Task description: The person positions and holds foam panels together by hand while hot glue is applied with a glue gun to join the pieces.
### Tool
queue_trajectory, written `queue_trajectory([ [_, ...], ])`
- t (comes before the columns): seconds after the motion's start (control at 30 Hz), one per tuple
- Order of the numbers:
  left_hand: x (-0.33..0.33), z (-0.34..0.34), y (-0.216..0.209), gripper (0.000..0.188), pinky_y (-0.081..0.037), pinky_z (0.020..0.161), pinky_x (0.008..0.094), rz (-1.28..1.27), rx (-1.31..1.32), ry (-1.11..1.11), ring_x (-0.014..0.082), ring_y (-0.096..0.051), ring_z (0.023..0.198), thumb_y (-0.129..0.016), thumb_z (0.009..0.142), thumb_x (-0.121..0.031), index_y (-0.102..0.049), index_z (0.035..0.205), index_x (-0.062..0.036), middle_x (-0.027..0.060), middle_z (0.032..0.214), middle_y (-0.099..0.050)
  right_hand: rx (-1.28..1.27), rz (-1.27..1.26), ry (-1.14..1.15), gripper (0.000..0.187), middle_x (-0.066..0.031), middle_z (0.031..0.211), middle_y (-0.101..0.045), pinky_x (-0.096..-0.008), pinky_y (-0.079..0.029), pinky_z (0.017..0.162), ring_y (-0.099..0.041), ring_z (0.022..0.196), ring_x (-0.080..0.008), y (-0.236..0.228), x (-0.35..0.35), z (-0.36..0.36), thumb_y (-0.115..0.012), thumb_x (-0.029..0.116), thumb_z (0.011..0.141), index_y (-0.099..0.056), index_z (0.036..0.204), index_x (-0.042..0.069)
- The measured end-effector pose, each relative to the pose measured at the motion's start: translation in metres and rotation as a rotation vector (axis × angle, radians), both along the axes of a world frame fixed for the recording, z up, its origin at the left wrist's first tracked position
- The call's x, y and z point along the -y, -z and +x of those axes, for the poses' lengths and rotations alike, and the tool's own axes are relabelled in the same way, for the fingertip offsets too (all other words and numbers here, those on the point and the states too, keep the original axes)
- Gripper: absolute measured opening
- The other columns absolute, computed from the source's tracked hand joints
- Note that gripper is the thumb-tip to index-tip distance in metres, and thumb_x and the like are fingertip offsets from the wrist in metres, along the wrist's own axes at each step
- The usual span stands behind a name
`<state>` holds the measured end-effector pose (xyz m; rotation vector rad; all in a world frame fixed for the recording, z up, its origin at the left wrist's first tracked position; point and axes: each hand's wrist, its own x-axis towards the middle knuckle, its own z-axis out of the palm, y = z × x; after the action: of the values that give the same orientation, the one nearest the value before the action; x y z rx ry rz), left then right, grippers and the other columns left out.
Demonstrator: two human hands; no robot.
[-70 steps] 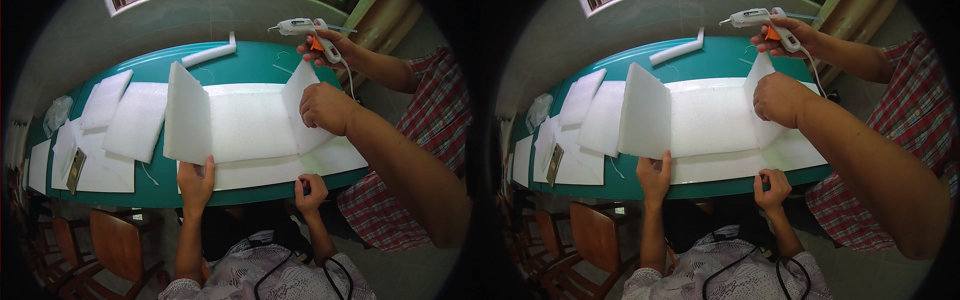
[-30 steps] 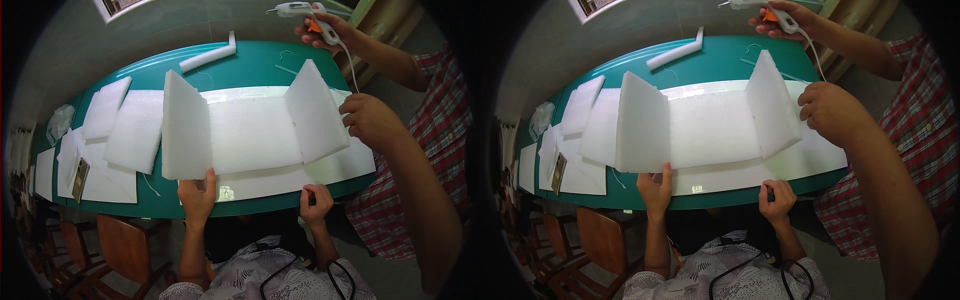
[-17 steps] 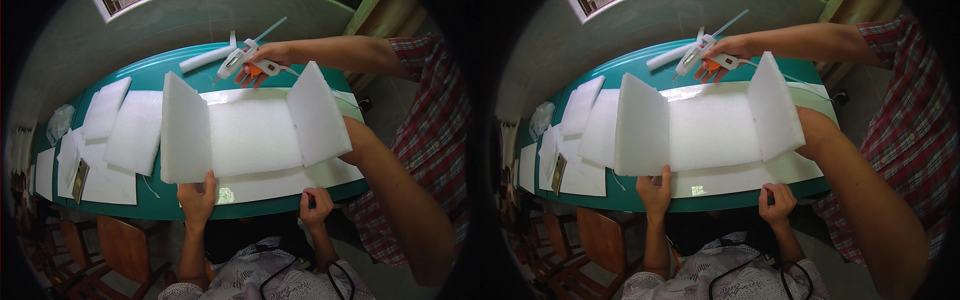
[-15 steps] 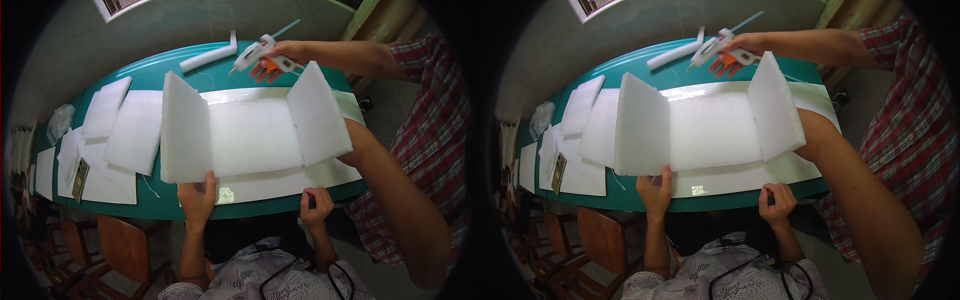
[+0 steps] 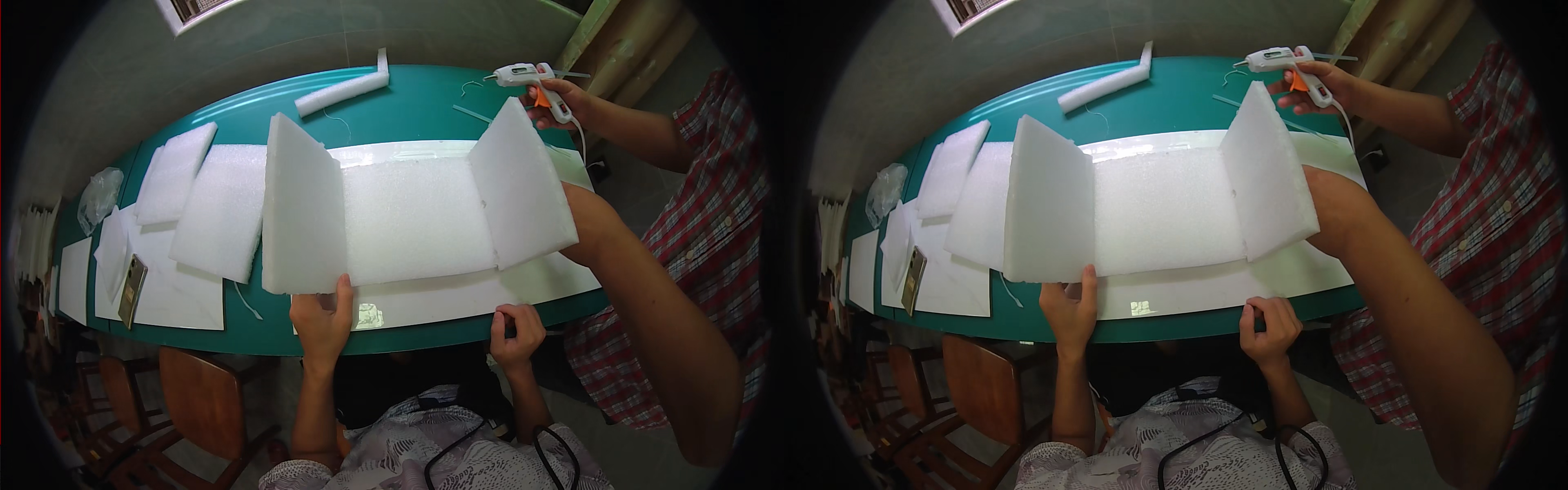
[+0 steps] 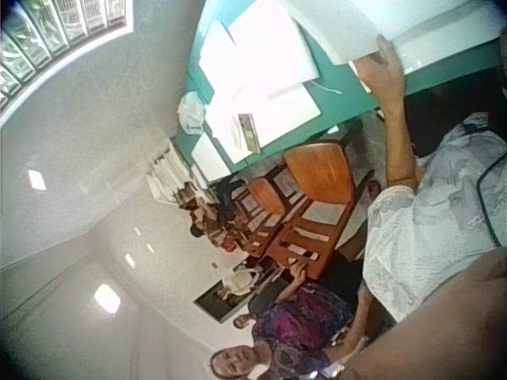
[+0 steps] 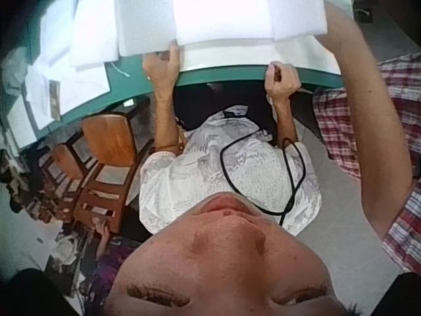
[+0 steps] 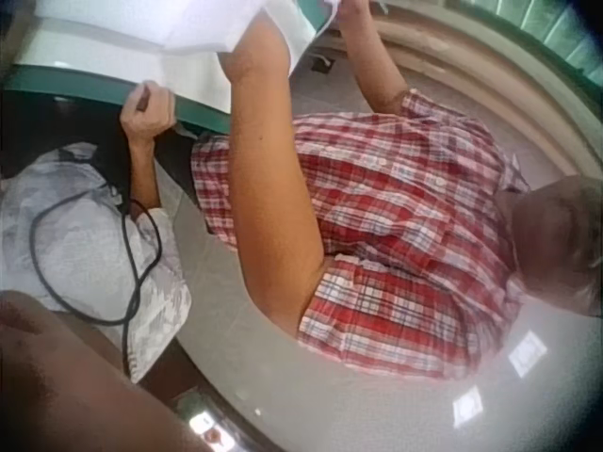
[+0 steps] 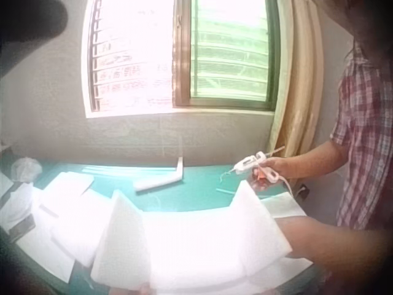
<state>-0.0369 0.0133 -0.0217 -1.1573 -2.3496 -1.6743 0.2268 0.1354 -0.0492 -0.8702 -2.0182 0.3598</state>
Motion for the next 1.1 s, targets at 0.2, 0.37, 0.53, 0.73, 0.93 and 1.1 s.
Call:
queue_trajectory([
  [0.2, 0.0, 0.001, -0.001, 0.027, -0.055, 0.072, 0.0396, 0.005, -0.003, -0.012, 0.0321, -0.068, 0.083, -0.072, 0.084, -0.01, -0.061, 0.103, 0.0067, 0.0217, 0.095, -0.065, -0.007, 0.004, 0.005, 0.002, -0.006, 0.063, -0.055, -0.0323, -0.04, 0.05, -0.053, 0.054, -0.0223, -0.001, 0.001, 0.0, -0.065, 0.004, 0.077, -0.063, 0.077, 0.004],
  [0.37, 0.001, -0.001, 0.002, 0.027, -0.055, 0.072, 0.0395, -0.004, -0.034, -0.004, 0.0321, -0.068, 0.083, -0.072, 0.085, -0.01, -0.061, 0.103, 0.0066, 0.0217, 0.095, -0.065, -0.005, 0.004, 0.008, 0.001, -0.0058, 0.063, -0.055, -0.0323, -0.041, 0.05, -0.053, 0.054, -0.022, 0.001, 0.001, -0.001, -0.065, 0.004, 0.077, -0.064, 0.078, 0.004],
  [0.53, 0.001, 0.0, 0.002, 0.027, -0.055, 0.073, 0.0396, -0.002, -0.001, 0.001, 0.0321, -0.067, 0.083, -0.071, 0.085, -0.01, -0.061, 0.103, 0.0065, 0.0215, 0.095, -0.065, -0.006, 0.002, 0.013, 0.002, -0.0059, 0.063, -0.055, -0.0324, -0.041, 0.051, -0.053, 0.055, -0.0221, 0.003, 0.002, 0.001, -0.065, 0.005, 0.077, -0.064, 0.078, 0.004],
  [0.73, 0.002, -0.001, 0.008, 0.026, -0.055, 0.074, 0.0398, 0.012, 0.014, -0.008, 0.0321, -0.067, 0.084, -0.07, 0.086, -0.009, -0.06, 0.104, 0.0076, 0.0213, 0.096, -0.064, -0.005, -0.005, 0.007, 0.001, -0.0064, 0.063, -0.055, -0.0326, -0.041, 0.051, -0.054, 0.055, -0.0225, 0.002, 0.003, 0.0, -0.065, 0.005, 0.077, -0.064, 0.078, 0.004],
  [0.93, -0.002, 0.001, 0.006, 0.024, -0.057, 0.076, 0.0393, 0.047, 0.027, -0.012, 0.0308, -0.068, 0.087, -0.068, 0.087, -0.006, -0.059, 0.105, 0.0093, 0.0211, 0.098, -0.064, -0.014, -0.011, -0.009, 0.002, -0.0067, 0.064, -0.056, -0.0326, -0.042, 0.051, -0.054, 0.056, -0.0231, 0.005, 0.0, 0.0, -0.065, 0.004, 0.077, -0.064, 0.078, 0.004],
  [1.1, -0.004, 0.001, 0.006, 0.024, -0.057, 0.076, 0.0385, 0.034, 0.021, -0.014, 0.0294, -0.068, 0.087, -0.067, 0.088, -0.004, -0.059, 0.105, 0.0099, 0.0202, 0.098, -0.064, -0.004, -0.039, -0.013, 0.002, -0.0066, 0.065, -0.056, -0.0326, -0.042, 0.052, -0.055, 0.057, -0.0222, 0.002, -0.001, 0.0, -0.065, 0.004, 0.078, -0.065, 0.08, 0.004],
])
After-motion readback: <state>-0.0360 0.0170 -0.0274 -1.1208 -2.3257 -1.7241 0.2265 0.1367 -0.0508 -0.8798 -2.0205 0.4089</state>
